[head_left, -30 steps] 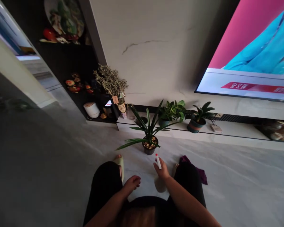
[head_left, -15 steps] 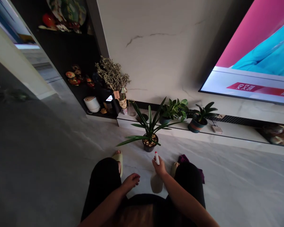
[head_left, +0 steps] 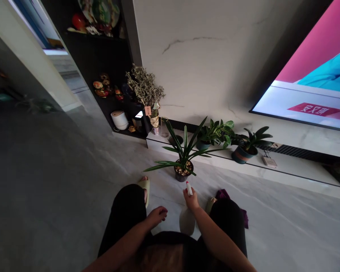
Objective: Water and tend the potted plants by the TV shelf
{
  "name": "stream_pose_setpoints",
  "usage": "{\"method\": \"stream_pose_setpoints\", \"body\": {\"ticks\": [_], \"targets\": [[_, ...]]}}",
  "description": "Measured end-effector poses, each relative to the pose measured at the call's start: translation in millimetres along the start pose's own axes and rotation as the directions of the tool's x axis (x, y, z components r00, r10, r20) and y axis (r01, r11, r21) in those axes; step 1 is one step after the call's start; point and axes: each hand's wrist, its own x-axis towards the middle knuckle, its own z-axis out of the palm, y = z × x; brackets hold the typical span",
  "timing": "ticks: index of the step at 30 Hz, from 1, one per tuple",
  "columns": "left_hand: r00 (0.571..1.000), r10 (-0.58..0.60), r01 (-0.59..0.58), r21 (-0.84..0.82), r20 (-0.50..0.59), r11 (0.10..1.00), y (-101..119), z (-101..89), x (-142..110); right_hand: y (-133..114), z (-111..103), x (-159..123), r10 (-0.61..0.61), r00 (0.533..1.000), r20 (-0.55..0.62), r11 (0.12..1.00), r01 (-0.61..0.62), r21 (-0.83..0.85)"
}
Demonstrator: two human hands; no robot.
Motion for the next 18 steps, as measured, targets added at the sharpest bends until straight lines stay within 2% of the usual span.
{"method": "stream_pose_setpoints", "body": {"ticks": [18], "targets": [[1.000,0.001,-0.001,0.038,-0.005,0.999,-1,1.2,2,13,-7,2,0.009,1.000,-0.010,0.998,-0.009,-0.057]]}}
